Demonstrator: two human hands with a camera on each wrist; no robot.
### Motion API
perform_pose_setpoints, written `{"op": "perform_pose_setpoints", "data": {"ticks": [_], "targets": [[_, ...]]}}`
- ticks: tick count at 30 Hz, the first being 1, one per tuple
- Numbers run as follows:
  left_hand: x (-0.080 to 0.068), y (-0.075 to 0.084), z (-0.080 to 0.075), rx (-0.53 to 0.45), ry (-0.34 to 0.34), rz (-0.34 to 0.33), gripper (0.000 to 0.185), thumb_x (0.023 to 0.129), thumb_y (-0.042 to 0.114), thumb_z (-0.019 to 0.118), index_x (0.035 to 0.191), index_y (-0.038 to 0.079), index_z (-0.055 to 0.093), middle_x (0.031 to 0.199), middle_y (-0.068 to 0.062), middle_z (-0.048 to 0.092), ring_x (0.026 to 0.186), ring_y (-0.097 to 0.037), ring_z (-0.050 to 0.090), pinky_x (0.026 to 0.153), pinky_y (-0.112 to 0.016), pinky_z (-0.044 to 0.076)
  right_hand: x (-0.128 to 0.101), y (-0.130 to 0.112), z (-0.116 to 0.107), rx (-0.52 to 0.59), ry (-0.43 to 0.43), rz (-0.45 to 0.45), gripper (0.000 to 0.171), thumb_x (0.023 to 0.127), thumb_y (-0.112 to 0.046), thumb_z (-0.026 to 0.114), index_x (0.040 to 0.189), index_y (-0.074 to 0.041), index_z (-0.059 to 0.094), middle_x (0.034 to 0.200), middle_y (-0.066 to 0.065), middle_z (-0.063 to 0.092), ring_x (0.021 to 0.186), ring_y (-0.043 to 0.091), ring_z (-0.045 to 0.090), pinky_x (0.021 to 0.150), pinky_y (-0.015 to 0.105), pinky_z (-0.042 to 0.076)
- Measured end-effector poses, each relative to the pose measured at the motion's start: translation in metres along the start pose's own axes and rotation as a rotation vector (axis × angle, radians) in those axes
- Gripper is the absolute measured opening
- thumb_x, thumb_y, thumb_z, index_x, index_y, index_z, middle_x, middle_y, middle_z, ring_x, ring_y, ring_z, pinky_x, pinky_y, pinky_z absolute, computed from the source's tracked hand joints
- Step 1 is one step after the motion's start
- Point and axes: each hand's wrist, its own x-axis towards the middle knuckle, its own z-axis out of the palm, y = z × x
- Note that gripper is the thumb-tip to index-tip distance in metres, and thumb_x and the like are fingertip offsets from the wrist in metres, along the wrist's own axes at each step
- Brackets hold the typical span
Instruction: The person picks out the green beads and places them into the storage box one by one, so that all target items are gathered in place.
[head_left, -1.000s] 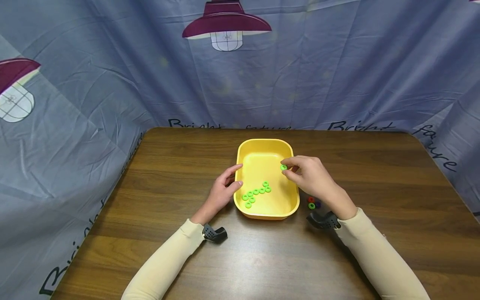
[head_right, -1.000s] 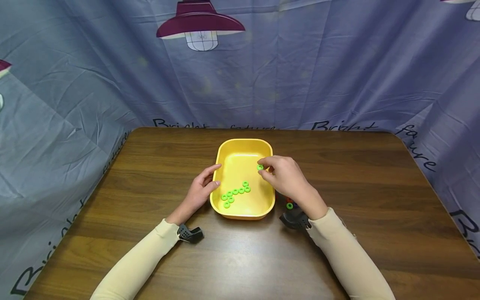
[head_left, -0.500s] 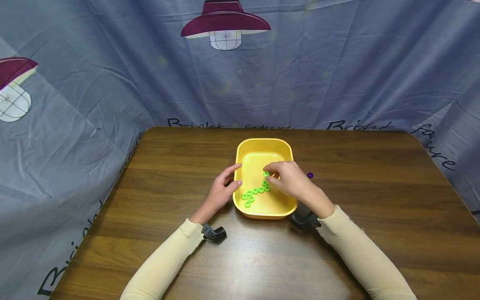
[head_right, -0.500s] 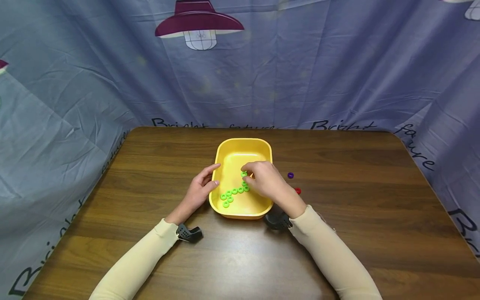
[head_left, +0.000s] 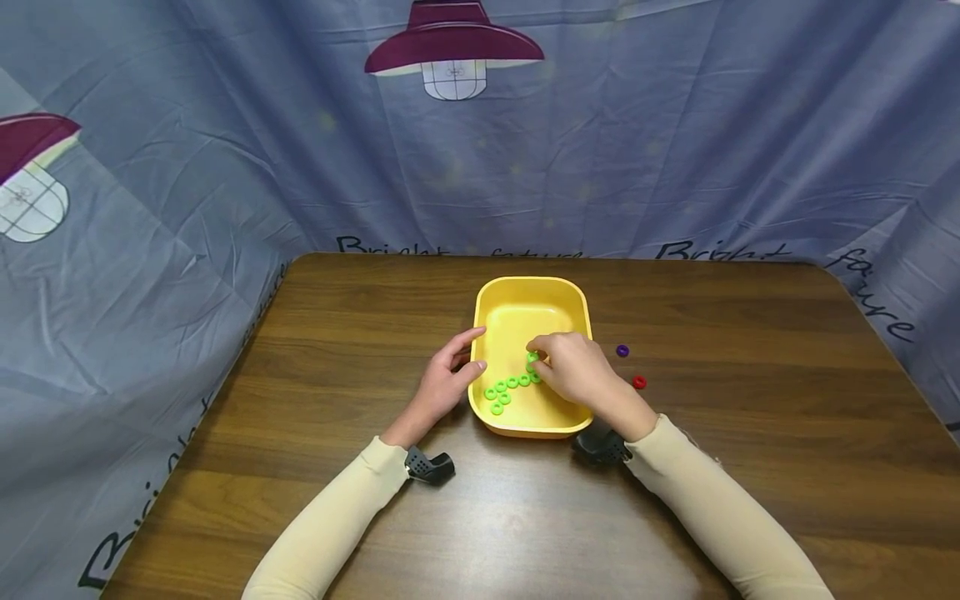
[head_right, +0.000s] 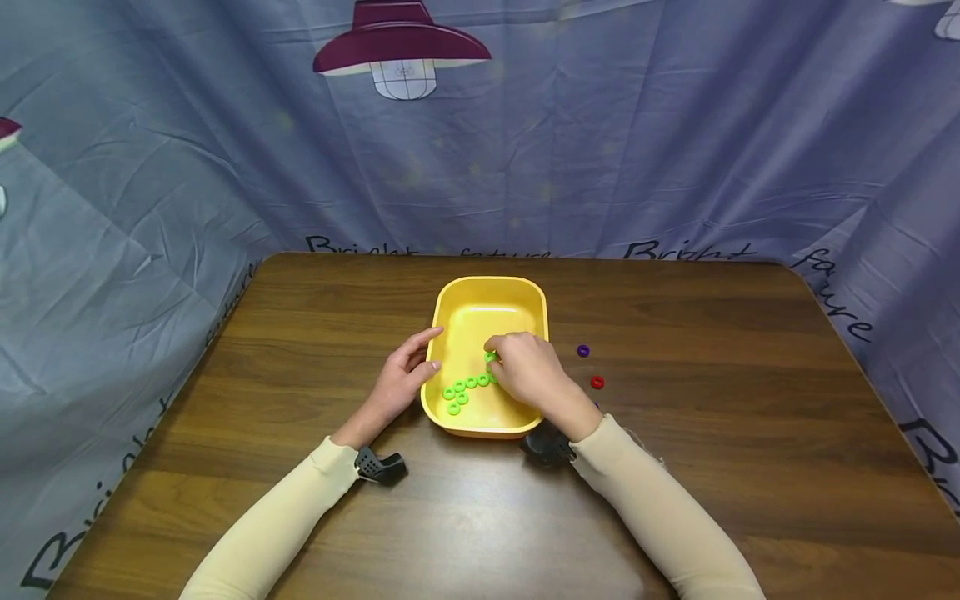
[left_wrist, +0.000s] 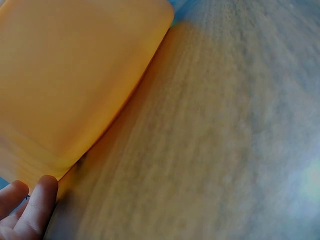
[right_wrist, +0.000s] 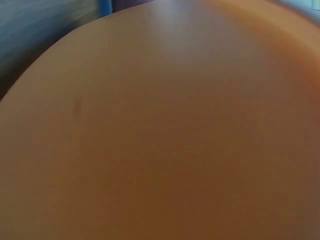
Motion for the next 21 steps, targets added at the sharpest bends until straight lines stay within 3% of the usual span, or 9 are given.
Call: {"op": "perform_pose_setpoints", "data": {"ticks": [9, 17, 21], "targets": [[-0.0001, 0.0014, -0.0002, -0.006, -0.002, 0.001, 0.053, 0.095, 0.005, 0.061, 0.147, 0.009, 0.054, 0.151, -0.016, 0.053, 0.123, -0.04, 0.062, 0.096, -0.042, 0.056, -0.0006, -0.0027, 0.0017, -0.066, -0.014, 0.029, 0.006, 0.088, -0.008, 0.07, 0.088, -0.013, 0.074, 0.074, 0.0, 0.067, 0.064, 0.014, 0.055, 0.053, 0.031, 0.044], [-0.0005, 0.0006, -0.0006, -0.003, -0.006, -0.002, 0.053, 0.095, 0.007, 0.06, 0.147, 0.01, 0.054, 0.151, -0.016, 0.053, 0.123, -0.04, 0.062, 0.094, -0.04, 0.057, -0.0005, -0.0028, 0.0035, -0.108, -0.037, 0.05, 0.007, 0.087, -0.008, 0.069, 0.087, -0.014, 0.073, 0.069, -0.003, 0.06, 0.062, 0.014, 0.05, 0.051, 0.03, 0.039], [-0.0002, 0.0002, -0.001, -0.008, -0.009, 0.001, 0.053, 0.095, 0.006, 0.06, 0.147, 0.009, 0.053, 0.151, -0.016, 0.053, 0.123, -0.04, 0.062, 0.094, -0.041, 0.057, -0.0001, -0.0027, 0.0048, -0.122, -0.019, 0.045, 0.013, 0.085, -0.005, 0.067, 0.078, -0.015, 0.067, 0.063, -0.002, 0.053, 0.06, 0.014, 0.046, 0.05, 0.031, 0.037]]}}
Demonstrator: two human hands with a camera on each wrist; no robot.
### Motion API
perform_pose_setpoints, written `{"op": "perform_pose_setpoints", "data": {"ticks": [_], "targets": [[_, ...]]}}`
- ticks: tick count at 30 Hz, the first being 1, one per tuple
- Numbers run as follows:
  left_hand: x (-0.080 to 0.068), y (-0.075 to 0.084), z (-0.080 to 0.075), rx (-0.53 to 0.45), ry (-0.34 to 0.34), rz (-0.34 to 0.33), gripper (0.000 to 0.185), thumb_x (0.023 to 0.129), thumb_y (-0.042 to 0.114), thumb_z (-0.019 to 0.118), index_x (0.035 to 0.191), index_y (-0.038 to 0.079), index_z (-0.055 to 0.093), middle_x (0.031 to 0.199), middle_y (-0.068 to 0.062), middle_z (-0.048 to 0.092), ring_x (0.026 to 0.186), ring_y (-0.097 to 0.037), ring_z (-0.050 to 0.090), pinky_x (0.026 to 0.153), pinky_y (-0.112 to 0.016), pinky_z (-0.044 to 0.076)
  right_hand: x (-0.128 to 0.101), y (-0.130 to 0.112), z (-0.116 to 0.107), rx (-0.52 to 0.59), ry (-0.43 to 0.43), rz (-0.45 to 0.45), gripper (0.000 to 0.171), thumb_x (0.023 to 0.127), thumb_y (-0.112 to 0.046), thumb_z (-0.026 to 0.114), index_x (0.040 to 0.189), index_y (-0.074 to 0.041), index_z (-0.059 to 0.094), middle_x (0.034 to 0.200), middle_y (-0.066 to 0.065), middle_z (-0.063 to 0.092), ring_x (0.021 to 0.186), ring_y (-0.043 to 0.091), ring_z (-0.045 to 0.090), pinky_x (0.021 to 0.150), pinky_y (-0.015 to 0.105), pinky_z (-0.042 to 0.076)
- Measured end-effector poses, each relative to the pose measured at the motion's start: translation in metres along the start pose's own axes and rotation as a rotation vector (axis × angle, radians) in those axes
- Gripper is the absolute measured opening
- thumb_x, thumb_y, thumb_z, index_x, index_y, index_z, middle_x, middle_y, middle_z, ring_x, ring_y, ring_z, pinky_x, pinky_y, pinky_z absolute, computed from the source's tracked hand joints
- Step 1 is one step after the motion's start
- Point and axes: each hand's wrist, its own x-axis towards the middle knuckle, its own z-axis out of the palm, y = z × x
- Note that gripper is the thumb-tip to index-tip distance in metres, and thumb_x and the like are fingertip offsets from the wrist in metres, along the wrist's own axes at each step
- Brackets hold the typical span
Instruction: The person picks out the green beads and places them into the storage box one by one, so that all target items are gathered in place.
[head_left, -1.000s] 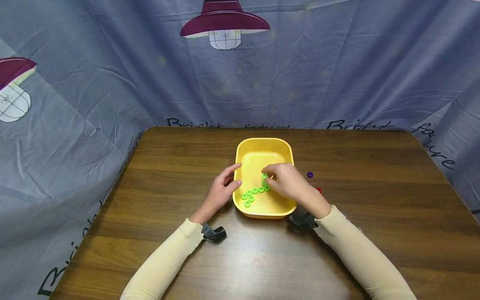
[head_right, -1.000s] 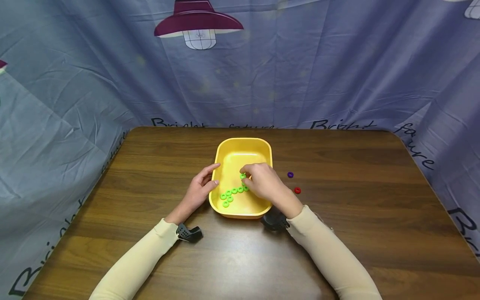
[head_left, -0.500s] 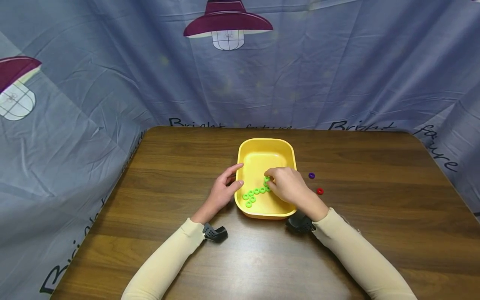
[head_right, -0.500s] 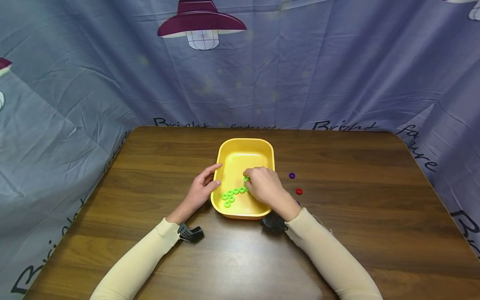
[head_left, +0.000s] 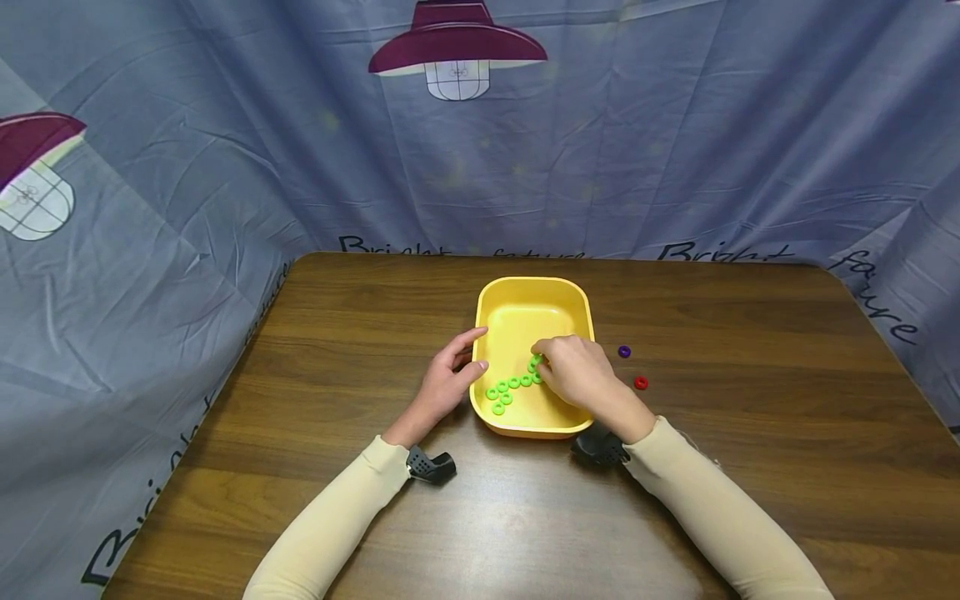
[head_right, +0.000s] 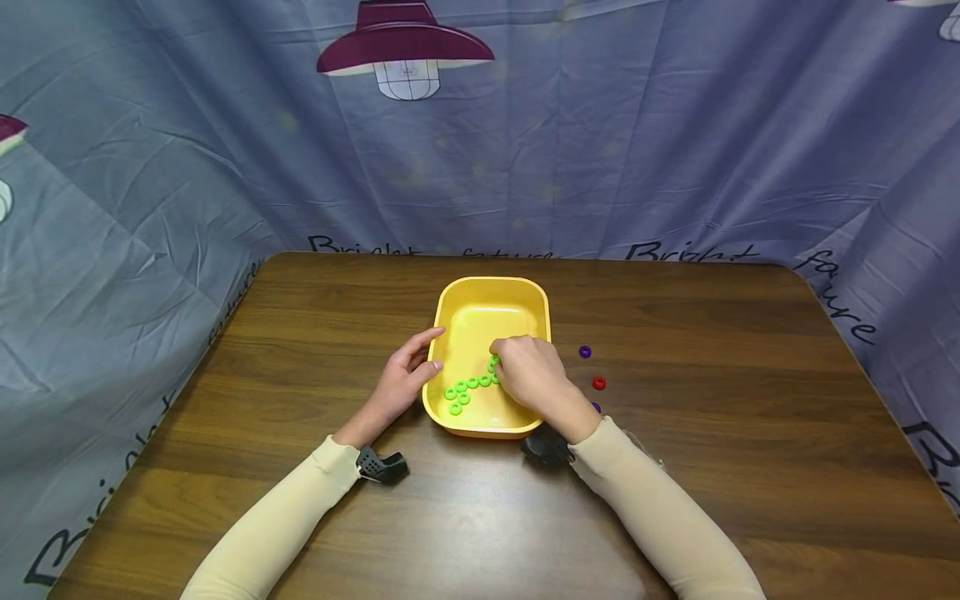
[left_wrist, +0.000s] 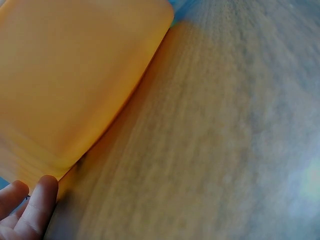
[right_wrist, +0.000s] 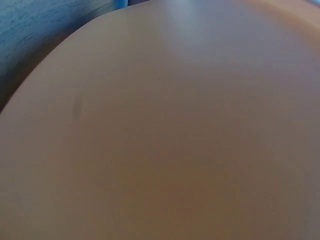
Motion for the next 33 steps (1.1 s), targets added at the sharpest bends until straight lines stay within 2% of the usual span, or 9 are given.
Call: {"op": "perform_pose_setpoints", "data": {"ticks": [4, 11, 16, 22, 33], "targets": [[0.0005, -0.0007, -0.0002, -0.001, -0.001, 0.01, 0.053, 0.095, 0.005, 0.06, 0.147, 0.008, 0.053, 0.152, -0.017, 0.052, 0.123, -0.041, 0.062, 0.096, -0.044, 0.056, 0.0001, 0.0003, 0.0014, -0.017, 0.019, -0.001, 0.019, 0.084, -0.002, 0.065, 0.07, -0.015, 0.06, 0.061, -0.001, 0.049, 0.058, 0.015, 0.044, 0.049, 0.031, 0.036], [0.0006, 0.0002, -0.0003, 0.005, 0.002, 0.018, 0.053, 0.095, 0.005, 0.06, 0.147, 0.008, 0.053, 0.153, -0.016, 0.051, 0.123, -0.042, 0.062, 0.096, -0.047, 0.057, -0.0004, -0.0006, 0.002, -0.05, 0.022, 0.008, 0.027, 0.085, 0.003, 0.062, 0.063, -0.012, 0.053, 0.06, 0.002, 0.051, 0.056, 0.018, 0.047, 0.05, 0.037, 0.042], [0.0007, 0.0002, 0.0007, -0.01, 0.0, 0.026, 0.053, 0.094, 0.003, 0.061, 0.147, 0.006, 0.053, 0.152, -0.019, 0.052, 0.122, -0.043, 0.063, 0.094, -0.041, 0.057, -0.0018, 0.0004, 0.0041, -0.088, 0.023, -0.004, 0.028, 0.085, 0.004, 0.06, 0.062, -0.011, 0.055, 0.06, 0.004, 0.053, 0.055, 0.021, 0.051, 0.05, 0.042, 0.046], [0.001, -0.0015, 0.0017, -0.028, -0.005, 0.032, 0.054, 0.094, 0.001, 0.06, 0.147, 0.003, 0.051, 0.152, -0.021, 0.051, 0.122, -0.045, 0.062, 0.094, -0.036, 0.056, -0.0036, 0.0029, 0.0067, -0.157, 0.018, -0.065, 0.028, 0.085, 0.004, 0.061, 0.062, -0.012, 0.059, 0.06, 0.004, 0.055, 0.055, 0.022, 0.054, 0.052, 0.045, 0.049], [0.0014, -0.0014, 0.0014, -0.018, -0.007, 0.027, 0.053, 0.094, 0.002, 0.06, 0.147, 0.004, 0.052, 0.153, -0.02, 0.05, 0.123, -0.044, 0.062, 0.097, -0.042, 0.056, -0.0016, 0.0025, 0.0049, -0.144, -0.046, -0.068, 0.021, 0.088, -0.002, 0.063, 0.073, -0.015, 0.068, 0.065, 0.002, 0.059, 0.058, 0.018, 0.053, 0.053, 0.042, 0.047]]}}
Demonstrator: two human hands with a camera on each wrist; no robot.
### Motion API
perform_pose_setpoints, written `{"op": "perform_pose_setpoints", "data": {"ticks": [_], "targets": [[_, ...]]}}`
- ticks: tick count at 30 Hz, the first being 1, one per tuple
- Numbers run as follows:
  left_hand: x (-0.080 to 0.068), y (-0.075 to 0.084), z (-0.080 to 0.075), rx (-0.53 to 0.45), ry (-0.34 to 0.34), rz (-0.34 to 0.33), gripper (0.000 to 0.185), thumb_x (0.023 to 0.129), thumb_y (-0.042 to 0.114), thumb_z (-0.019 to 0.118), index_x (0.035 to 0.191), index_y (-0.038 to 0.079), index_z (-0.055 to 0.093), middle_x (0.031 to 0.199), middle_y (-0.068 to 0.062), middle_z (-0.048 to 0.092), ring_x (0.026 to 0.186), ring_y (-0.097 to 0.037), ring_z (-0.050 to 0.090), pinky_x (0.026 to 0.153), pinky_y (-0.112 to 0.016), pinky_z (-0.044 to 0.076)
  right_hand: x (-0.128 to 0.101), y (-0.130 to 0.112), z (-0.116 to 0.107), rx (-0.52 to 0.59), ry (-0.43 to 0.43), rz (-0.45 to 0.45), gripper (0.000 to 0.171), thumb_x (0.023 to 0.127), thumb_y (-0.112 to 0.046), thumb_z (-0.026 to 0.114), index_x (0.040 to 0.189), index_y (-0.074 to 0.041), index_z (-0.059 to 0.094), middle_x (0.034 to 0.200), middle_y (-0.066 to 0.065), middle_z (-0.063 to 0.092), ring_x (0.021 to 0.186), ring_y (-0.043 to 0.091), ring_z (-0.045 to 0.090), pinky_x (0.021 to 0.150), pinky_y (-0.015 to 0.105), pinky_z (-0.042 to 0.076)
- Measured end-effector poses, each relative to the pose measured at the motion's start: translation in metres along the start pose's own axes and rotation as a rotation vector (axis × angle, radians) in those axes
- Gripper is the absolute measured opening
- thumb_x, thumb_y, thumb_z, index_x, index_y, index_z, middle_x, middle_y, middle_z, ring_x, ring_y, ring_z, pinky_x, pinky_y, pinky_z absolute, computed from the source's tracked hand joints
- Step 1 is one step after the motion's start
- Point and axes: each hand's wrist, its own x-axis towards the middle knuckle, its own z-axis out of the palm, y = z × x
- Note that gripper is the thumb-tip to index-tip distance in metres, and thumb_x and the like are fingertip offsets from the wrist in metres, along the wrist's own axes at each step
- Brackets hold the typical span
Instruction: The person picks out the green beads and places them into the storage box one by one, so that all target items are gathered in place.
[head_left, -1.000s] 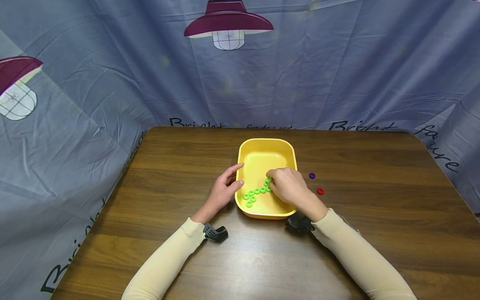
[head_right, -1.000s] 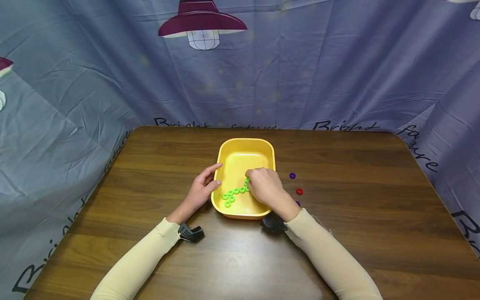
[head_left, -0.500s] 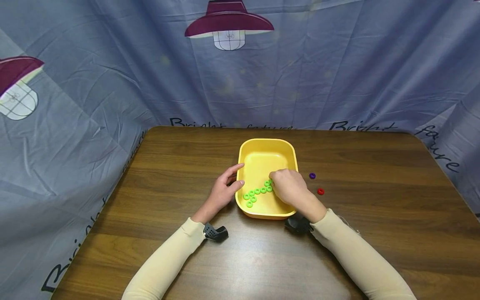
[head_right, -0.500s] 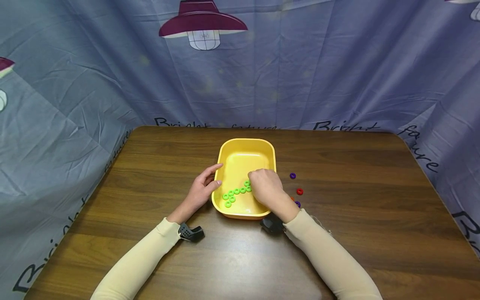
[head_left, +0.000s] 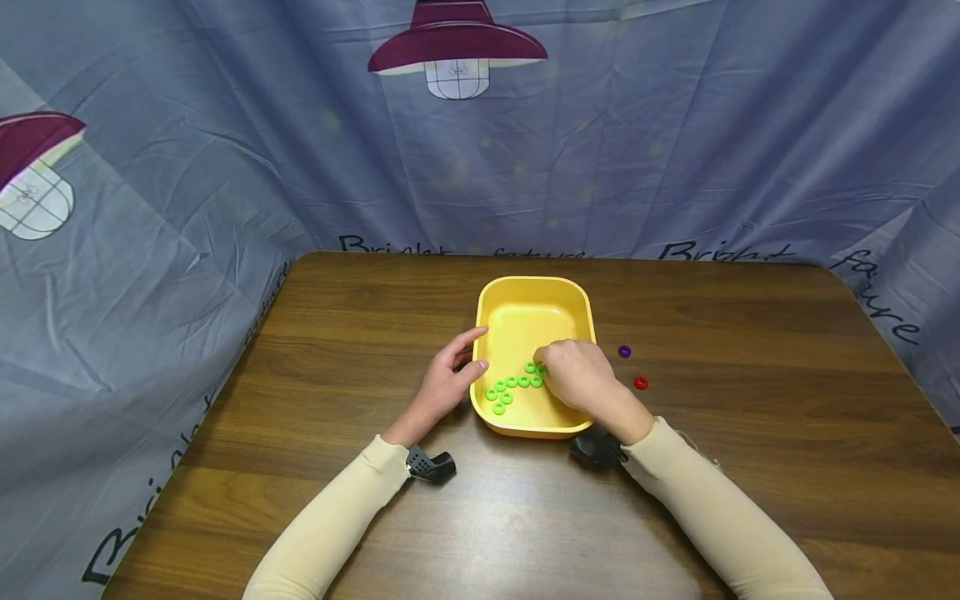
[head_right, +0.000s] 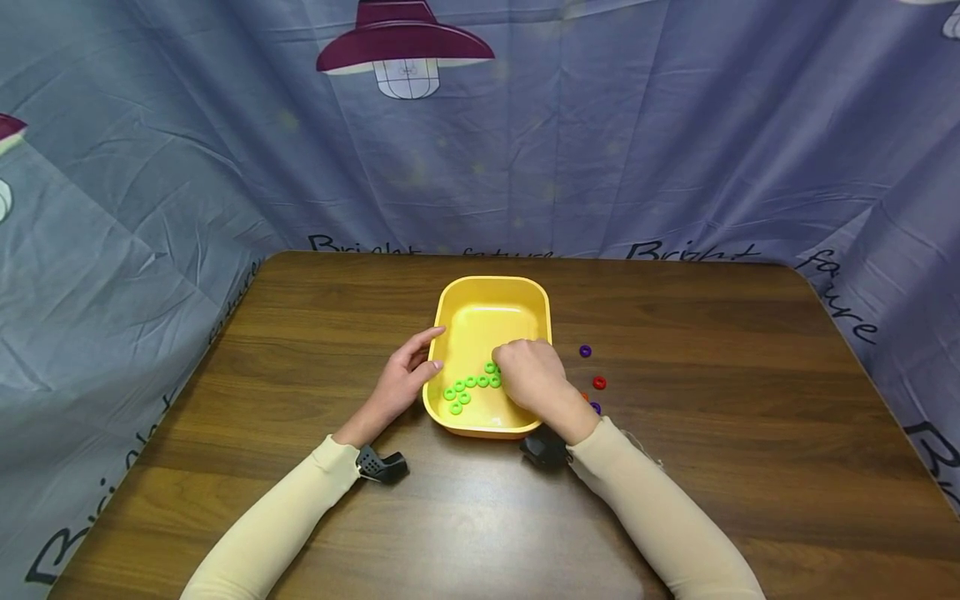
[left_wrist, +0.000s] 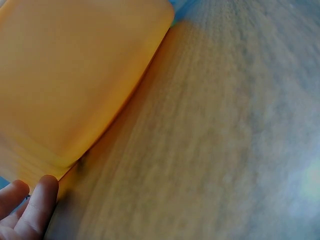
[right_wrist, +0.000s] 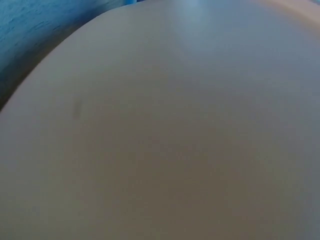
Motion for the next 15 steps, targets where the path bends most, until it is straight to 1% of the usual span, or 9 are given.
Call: {"op": "perform_pose_setpoints", "data": {"ticks": [5, 10, 15], "targets": [[-0.0001, 0.0001, -0.0002, -0.003, -0.003, -0.011, 0.054, 0.095, 0.002, 0.06, 0.147, 0.005, 0.051, 0.153, -0.019, 0.05, 0.124, -0.044, 0.061, 0.096, -0.04, 0.056, -0.0003, -0.0003, -0.001, 0.004, -0.021, -0.003, 0.023, 0.087, 0.0, 0.063, 0.07, -0.016, 0.066, 0.064, 0.001, 0.058, 0.058, 0.018, 0.051, 0.054, 0.041, 0.046], [-0.0003, 0.0002, 0.0, -0.005, -0.003, -0.02, 0.054, 0.095, 0.002, 0.06, 0.148, 0.006, 0.051, 0.153, -0.019, 0.05, 0.124, -0.043, 0.061, 0.096, -0.038, 0.055, -0.001, -0.0003, -0.0007, -0.001, -0.006, -0.011, 0.026, 0.086, 0.003, 0.062, 0.067, -0.015, 0.064, 0.063, 0.001, 0.058, 0.057, 0.017, 0.049, 0.053, 0.04, 0.045], [-0.0001, 0.0003, -0.0002, -0.004, -0.003, -0.022, 0.053, 0.095, 0.003, 0.06, 0.148, 0.006, 0.051, 0.154, -0.018, 0.05, 0.125, -0.042, 0.061, 0.097, -0.038, 0.056, -0.0009, -0.0002, -0.001, 0.005, -0.002, -0.012, 0.027, 0.087, 0.001, 0.062, 0.066, -0.015, 0.065, 0.063, 0.001, 0.059, 0.056, 0.017, 0.049, 0.053, 0.039, 0.044]]}}
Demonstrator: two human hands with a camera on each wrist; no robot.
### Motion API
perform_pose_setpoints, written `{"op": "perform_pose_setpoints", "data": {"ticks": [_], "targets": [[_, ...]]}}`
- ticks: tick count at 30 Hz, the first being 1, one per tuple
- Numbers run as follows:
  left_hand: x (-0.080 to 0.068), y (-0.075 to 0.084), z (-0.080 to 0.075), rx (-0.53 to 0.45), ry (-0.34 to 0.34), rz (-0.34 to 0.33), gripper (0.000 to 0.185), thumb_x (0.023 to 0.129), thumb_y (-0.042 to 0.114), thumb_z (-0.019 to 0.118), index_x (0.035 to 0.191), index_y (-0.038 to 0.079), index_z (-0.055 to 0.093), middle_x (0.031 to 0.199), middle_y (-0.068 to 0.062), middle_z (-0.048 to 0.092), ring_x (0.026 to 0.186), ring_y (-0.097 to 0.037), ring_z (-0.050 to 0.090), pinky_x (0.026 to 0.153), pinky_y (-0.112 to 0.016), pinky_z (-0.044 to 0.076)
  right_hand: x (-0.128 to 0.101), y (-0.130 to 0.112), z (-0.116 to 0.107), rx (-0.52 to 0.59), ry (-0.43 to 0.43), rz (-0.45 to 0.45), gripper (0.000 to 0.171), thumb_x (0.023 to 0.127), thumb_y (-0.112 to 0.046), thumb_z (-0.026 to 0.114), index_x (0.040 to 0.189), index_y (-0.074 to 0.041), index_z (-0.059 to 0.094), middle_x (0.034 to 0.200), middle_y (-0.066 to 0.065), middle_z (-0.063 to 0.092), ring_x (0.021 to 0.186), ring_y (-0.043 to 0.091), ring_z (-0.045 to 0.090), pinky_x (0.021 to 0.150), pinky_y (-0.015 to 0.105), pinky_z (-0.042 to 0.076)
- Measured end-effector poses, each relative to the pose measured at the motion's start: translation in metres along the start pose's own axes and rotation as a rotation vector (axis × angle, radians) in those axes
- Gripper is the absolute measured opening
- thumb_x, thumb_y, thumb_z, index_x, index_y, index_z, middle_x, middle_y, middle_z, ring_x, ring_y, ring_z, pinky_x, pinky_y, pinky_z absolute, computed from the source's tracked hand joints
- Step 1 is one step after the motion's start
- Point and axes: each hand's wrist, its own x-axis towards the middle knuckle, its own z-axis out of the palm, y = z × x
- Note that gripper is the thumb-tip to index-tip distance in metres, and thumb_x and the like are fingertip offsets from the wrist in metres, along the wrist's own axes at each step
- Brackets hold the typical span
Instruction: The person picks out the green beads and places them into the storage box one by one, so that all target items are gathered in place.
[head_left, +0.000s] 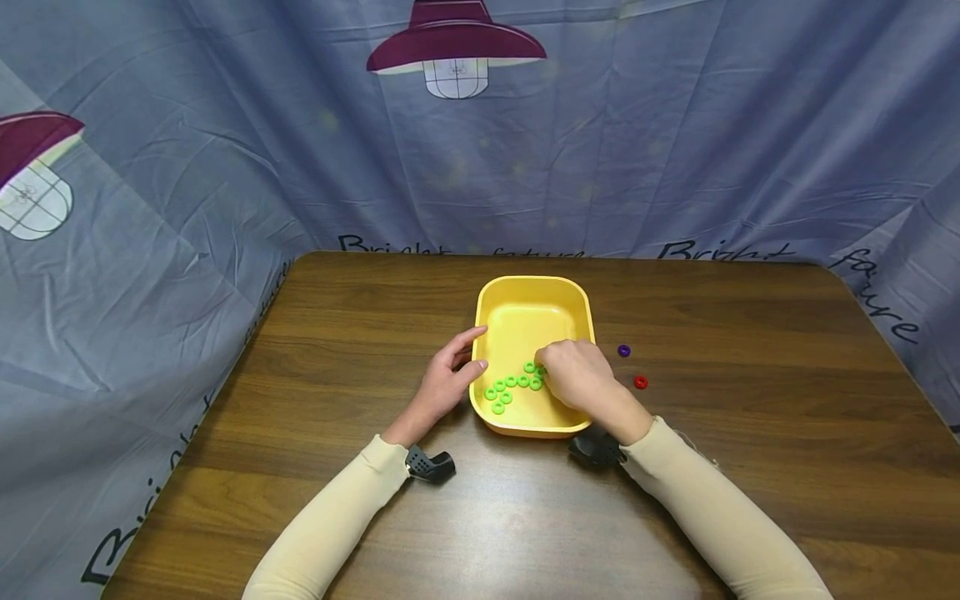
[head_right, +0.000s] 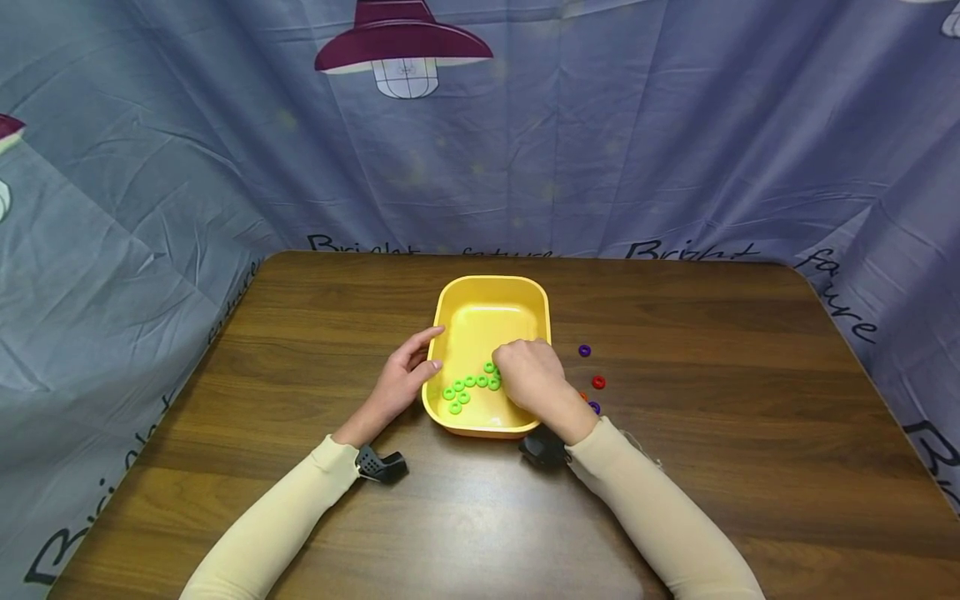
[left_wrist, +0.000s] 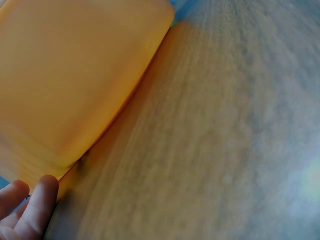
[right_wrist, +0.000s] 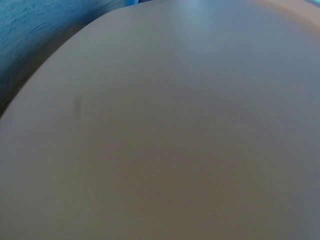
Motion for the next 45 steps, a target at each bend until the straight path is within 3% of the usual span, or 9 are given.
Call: {"op": "perform_pose_setpoints", "data": {"ticks": [11, 33, 38, 45], "targets": [[-0.0003, 0.001, -0.0003, 0.003, -0.004, 0.002, 0.054, 0.095, 0.004, 0.06, 0.148, 0.006, 0.051, 0.154, -0.018, 0.05, 0.125, -0.042, 0.06, 0.097, -0.04, 0.055, -0.0002, 0.0012, -0.0014, 0.031, -0.013, -0.032, 0.024, 0.085, 0.0, 0.064, 0.068, -0.017, 0.065, 0.061, -0.002, 0.053, 0.056, 0.016, 0.044, 0.052, 0.032, 0.036], [-0.0007, 0.0016, -0.0004, 0.016, 0.001, -0.014, 0.053, 0.096, 0.005, 0.06, 0.148, 0.007, 0.051, 0.154, -0.017, 0.05, 0.125, -0.041, 0.061, 0.098, -0.042, 0.056, 0.0, 0.0014, -0.0025, 0.075, -0.001, -0.036, 0.019, 0.086, -0.004, 0.067, 0.072, -0.016, 0.067, 0.063, -0.003, 0.054, 0.056, 0.015, 0.045, 0.052, 0.029, 0.035], [-0.001, 0.0009, -0.0008, 0.018, 0.0, -0.016, 0.054, 0.096, 0.005, 0.06, 0.149, 0.008, 0.051, 0.155, -0.016, 0.05, 0.125, -0.041, 0.061, 0.099, -0.043, 0.055, 0.0005, 0.0023, -0.0033, 0.146, 0.012, -0.03, 0.007, 0.086, -0.01, 0.069, 0.085, -0.013, 0.076, 0.07, -0.003, 0.063, 0.061, 0.013, 0.05, 0.055, 0.029, 0.041], [-0.0002, 0.0002, -0.0003, 0.019, 0.001, -0.005, 0.054, 0.095, 0.005, 0.061, 0.148, 0.008, 0.052, 0.152, -0.018, 0.052, 0.124, -0.042, 0.061, 0.097, -0.042, 0.056, -0.001, 0.0068, -0.0089, 0.283, 0.012, -0.05, 0.016, 0.09, -0.015, 0.069, 0.1, -0.006, 0.079, 0.085, 0.002, 0.075, 0.074, 0.013, 0.064, 0.069, 0.034, 0.055]]}}
